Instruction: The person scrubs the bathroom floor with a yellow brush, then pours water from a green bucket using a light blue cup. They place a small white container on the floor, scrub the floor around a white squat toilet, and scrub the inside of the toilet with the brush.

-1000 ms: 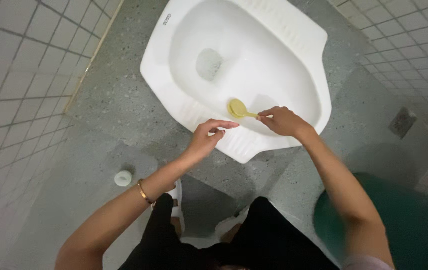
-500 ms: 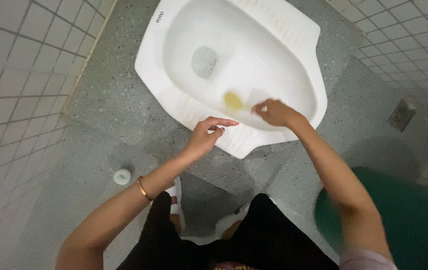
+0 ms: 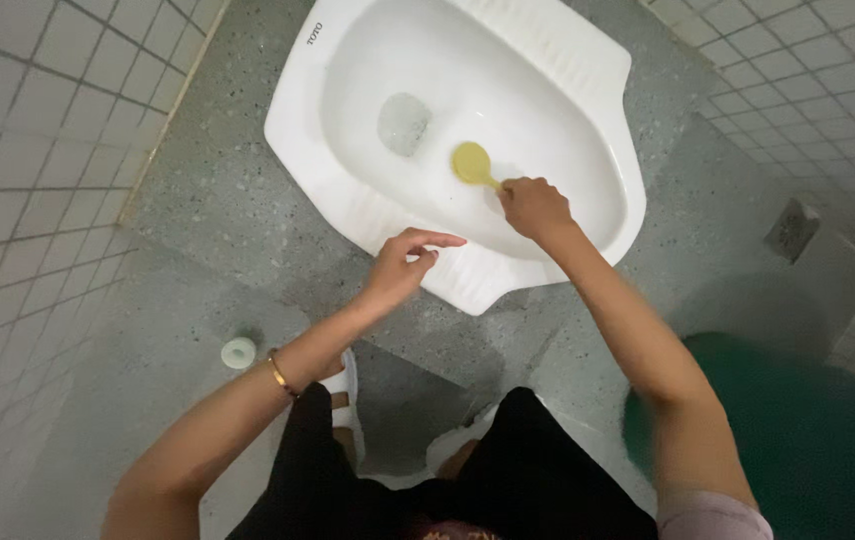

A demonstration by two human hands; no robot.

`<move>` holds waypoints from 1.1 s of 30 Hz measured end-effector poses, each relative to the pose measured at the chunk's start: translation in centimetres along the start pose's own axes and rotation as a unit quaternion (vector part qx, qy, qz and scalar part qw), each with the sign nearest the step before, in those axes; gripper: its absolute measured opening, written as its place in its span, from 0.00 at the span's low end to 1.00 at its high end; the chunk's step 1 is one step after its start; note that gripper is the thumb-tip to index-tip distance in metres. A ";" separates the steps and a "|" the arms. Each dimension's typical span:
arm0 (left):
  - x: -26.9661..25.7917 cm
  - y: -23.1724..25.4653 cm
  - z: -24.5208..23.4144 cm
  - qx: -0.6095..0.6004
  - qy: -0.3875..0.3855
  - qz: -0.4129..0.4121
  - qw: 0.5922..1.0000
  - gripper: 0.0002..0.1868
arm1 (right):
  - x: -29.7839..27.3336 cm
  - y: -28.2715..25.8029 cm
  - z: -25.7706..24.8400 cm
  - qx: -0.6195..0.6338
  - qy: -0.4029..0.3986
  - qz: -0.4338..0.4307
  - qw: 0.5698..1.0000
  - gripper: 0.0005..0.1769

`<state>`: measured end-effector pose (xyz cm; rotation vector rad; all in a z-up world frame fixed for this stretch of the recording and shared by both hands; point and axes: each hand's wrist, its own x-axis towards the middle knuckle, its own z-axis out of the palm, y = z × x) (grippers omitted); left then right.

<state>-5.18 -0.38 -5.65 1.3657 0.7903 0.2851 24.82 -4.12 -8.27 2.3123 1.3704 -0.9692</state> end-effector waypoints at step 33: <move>0.6 0.0 0.9 0.044 0.002 0.013 0.999 0.22 | -1.7 -0.6 1.4 -0.061 -0.022 -0.011 0.998 0.19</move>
